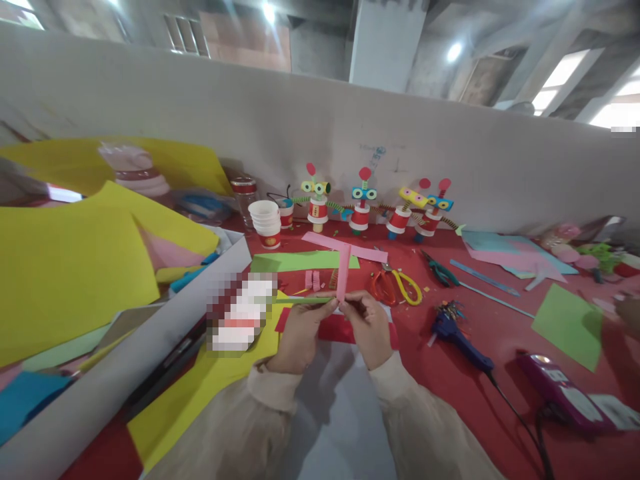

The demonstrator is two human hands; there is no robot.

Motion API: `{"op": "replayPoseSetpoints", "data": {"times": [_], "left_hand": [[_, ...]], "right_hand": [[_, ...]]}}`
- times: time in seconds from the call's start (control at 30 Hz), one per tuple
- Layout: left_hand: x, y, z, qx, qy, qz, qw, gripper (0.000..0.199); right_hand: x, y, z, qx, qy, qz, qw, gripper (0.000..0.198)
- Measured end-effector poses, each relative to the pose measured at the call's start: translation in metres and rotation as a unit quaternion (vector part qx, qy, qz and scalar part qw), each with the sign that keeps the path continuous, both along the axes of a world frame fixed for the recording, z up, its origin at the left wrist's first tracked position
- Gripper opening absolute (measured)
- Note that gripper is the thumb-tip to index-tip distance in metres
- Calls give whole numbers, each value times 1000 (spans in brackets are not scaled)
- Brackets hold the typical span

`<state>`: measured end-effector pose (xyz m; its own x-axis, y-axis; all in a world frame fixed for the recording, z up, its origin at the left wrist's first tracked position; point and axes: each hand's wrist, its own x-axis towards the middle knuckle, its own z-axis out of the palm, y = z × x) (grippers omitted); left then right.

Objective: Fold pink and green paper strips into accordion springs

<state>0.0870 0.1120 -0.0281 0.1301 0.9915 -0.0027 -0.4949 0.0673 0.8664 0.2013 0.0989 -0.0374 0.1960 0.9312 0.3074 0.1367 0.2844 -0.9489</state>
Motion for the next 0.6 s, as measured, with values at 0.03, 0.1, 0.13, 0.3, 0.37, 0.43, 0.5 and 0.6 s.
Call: {"op": "replayPoseSetpoints", "data": {"times": [0.03,0.1,0.13,0.3,0.37,0.43,0.5,0.6], "left_hand": [[0,0,1,-1,3,9,1000,20],[1,-2,2,-11,15,37,999,14],[1,-2,3,-18,22,49,998,11],[6,-2,1,-31,-4,27,999,10],[7,0,-2,-33,-22,14,999,13],[7,1,-3,-37,-24,4,999,16],[6,2,-3,-40,-23,-6,999,18],[3,2,0,-51,-40,4,998,17]], "right_hand": [[-1,-1,0,-2,0,5,1000,8],[-2,-3,1,-6,11,16,1000,8],[-3,-3,1,-10,19,19,1000,8],[-2,-2,2,-44,65,23,997,13],[-1,0,3,-55,76,21,995,14],[0,2,4,-63,82,13,995,14],[0,2,4,-68,84,7,994,14],[-1,1,3,-68,88,29,993,13]]}}
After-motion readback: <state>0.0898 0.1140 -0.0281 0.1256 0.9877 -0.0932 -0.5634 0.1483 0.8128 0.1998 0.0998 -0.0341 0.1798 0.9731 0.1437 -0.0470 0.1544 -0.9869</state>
